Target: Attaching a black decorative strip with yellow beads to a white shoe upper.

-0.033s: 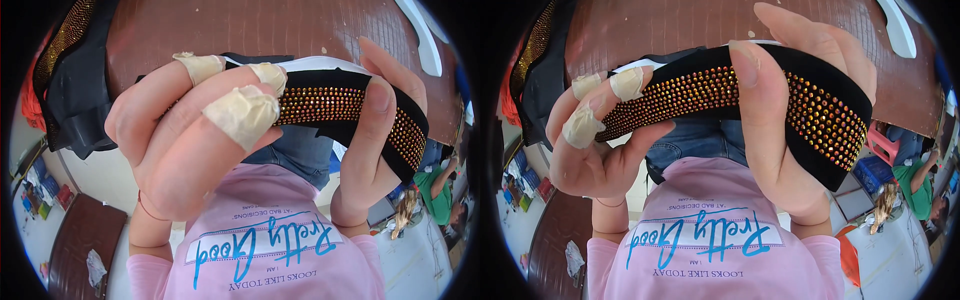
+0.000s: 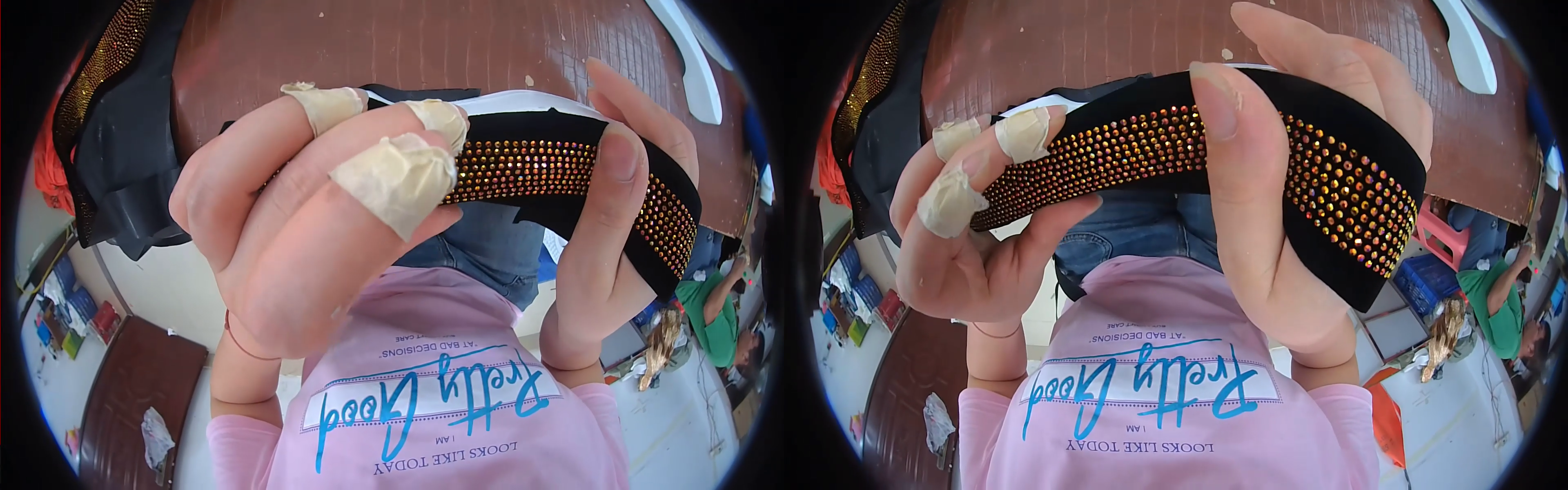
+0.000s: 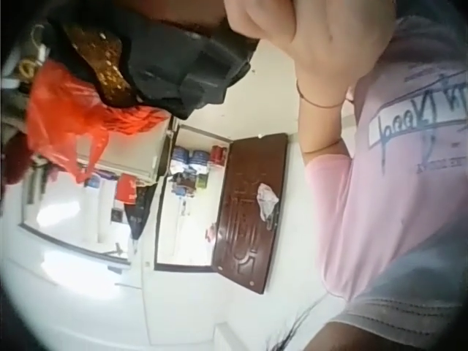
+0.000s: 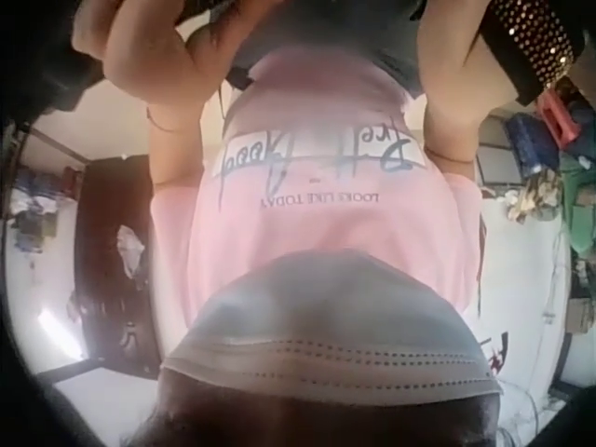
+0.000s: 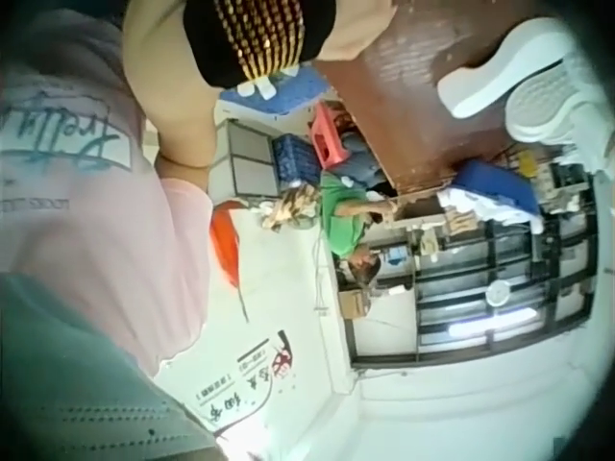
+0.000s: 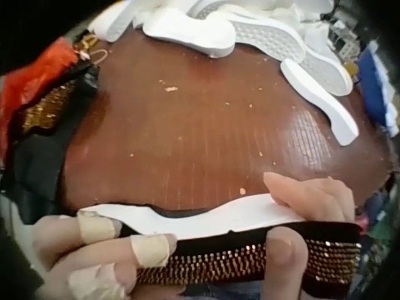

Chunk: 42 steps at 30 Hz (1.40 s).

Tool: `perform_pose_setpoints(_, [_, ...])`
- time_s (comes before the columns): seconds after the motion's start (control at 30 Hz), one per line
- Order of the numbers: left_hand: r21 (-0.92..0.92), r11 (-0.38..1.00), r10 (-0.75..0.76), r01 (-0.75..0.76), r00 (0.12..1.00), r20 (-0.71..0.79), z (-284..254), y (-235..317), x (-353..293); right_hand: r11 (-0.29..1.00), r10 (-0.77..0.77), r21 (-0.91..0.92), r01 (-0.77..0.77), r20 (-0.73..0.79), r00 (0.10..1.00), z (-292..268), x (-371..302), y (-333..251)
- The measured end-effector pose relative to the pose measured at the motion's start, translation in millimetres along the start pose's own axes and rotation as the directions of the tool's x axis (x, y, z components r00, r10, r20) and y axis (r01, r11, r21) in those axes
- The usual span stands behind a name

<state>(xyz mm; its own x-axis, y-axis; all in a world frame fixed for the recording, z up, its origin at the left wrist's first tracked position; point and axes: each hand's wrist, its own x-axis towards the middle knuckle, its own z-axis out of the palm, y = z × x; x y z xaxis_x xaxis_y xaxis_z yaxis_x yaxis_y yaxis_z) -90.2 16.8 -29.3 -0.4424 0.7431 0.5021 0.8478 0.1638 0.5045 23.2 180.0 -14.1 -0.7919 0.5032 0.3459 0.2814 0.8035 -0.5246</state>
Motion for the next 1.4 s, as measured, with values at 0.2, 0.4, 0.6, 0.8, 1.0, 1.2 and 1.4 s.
perform_pose_setpoints(0.2, [-0.129,0.992,-0.012,0.006,0.999,-0.044,8,0,-8,0.997,0.057,0.059,-0.057,0.013,0.998,-7,-7,-1])
perform_pose_setpoints(0.4, [-0.069,0.998,0.004,0.003,0.995,0.102,-4,12,9,0.996,0.084,0.025,-0.084,0.023,0.996,-9,-6,-3])
perform_pose_setpoints(0.6, [-0.146,0.970,-0.167,0.193,0.970,0.175,-11,22,15,0.999,-0.011,0.038,0.012,-0.031,0.999,-4,-7,4])
perform_pose_setpoints(0.8, [-0.360,0.891,-0.220,0.277,0.956,0.192,-2,11,23,0.999,-0.013,0.041,0.014,-0.037,0.999,-4,-5,1])
perform_pose_setpoints(1.0, [-0.532,0.812,-0.286,0.240,0.958,-0.003,15,0,20,0.997,0.052,0.055,-0.052,0.012,0.999,-7,-4,-3])
perform_pose_setpoints(1.2, [-0.538,0.730,-0.456,0.422,0.887,0.076,8,17,22,0.999,-0.010,0.050,0.011,-0.019,1.000,-2,-6,2])
perform_pose_setpoints(1.4, [-0.528,0.802,-0.329,0.280,0.944,0.001,9,10,25,0.996,-0.019,0.086,0.023,-0.052,0.998,0,-7,4])
